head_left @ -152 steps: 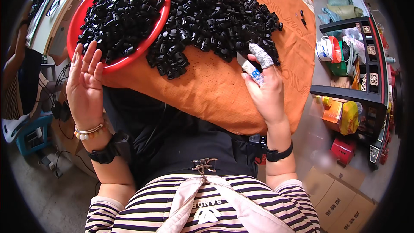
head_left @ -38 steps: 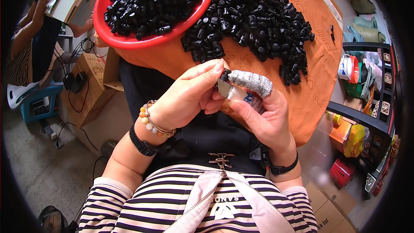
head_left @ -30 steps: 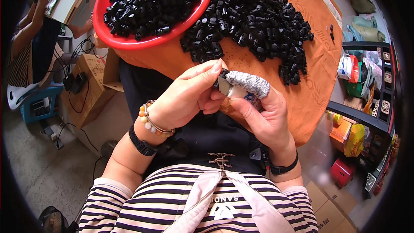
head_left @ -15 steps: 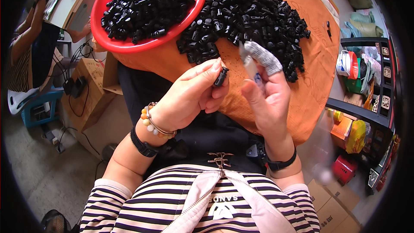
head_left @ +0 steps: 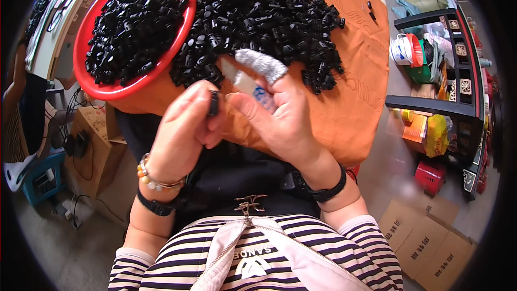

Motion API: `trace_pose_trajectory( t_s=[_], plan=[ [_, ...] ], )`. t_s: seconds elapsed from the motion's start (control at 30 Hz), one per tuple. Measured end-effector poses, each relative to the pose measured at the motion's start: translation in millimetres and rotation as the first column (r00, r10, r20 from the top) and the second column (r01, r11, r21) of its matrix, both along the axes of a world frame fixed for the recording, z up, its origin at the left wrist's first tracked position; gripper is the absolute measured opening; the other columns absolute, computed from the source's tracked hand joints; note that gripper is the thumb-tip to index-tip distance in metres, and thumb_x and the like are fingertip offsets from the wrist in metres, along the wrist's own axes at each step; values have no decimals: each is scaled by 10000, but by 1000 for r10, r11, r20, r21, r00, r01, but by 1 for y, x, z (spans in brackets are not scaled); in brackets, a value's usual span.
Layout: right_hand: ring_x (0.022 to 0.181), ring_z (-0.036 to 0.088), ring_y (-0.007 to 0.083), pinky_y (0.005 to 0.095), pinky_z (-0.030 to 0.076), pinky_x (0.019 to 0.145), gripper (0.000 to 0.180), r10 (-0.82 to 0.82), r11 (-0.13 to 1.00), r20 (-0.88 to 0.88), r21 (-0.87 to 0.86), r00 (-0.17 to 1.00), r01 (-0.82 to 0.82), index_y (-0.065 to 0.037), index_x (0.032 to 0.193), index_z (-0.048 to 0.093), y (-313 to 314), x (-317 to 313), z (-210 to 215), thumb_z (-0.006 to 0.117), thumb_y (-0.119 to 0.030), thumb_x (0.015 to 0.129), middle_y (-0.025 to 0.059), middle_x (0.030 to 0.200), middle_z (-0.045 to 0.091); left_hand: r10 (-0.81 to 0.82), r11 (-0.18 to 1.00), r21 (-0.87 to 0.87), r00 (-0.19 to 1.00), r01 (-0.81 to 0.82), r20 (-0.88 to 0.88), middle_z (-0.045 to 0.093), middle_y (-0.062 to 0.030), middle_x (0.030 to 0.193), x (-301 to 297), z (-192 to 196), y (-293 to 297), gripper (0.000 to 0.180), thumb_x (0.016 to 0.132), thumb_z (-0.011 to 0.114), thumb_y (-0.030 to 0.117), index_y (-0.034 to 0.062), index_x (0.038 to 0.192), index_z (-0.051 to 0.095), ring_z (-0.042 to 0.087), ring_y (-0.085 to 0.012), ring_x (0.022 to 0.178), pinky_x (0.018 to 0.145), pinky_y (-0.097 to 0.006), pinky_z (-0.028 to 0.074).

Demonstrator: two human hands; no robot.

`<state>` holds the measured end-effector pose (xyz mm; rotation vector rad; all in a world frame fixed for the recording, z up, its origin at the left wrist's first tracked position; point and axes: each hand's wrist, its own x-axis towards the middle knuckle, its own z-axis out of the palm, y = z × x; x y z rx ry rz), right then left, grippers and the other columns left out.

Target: Inspecting and trimming small black plastic shoe components at a workbench.

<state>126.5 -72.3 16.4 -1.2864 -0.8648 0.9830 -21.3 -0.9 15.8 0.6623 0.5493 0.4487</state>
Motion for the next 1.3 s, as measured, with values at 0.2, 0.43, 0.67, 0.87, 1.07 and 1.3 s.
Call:
trace_pose_trajectory(
  t_s=[0.2,0.43,0.67,0.87,1.07,1.3],
  plan=[
    [1065,501,97,219,404,896,425,-232,972,167,69,958,224,10,1219,447,-25,53,-8,584,41,818,74,1171,530,424,895,147,905,-421,10,448,14,699,-36,5,45,212,941,438,267,72,901,508,370,-49,557,488,-187,309],
    [794,546,74,210,454,710,328,-444,863,491,11,749,505,5,1117,547,-58,106,-25,640,-63,810,40,916,597,625,751,247,780,-612,34,517,-33,823,-91,-20,83,213,918,502,194,53,1079,496,422,-72,635,563,-195,362],
    [717,555,95,228,453,662,290,-368,807,634,-145,680,572,20,1057,575,-65,136,-40,559,-213,885,44,824,603,608,754,275,792,-596,51,499,-20,795,-65,-12,67,210,922,478,152,31,1093,481,415,-66,620,549,-188,358],
    [554,478,12,138,365,400,295,-333,848,374,-284,866,448,-40,1107,544,-42,105,-26,537,-248,899,21,818,559,385,899,269,916,-345,-111,462,16,724,-22,-2,33,171,921,447,152,42,1045,488,395,-54,556,481,-184,332],
    [532,483,24,156,369,412,281,-390,883,271,-163,880,441,-36,1086,541,-35,98,-18,534,-248,901,22,776,566,-27,982,177,983,60,-183,522,10,743,9,-5,1,112,912,470,144,63,989,482,482,-52,587,509,-178,407],
    [759,528,80,216,482,613,287,-639,740,259,-49,724,671,-24,1135,528,-33,145,-22,504,-209,917,40,912,566,-346,910,166,916,380,-200,585,-55,1062,31,-15,-19,172,919,495,165,56,1052,491,583,-102,897,748,-239,478]
  ],
)
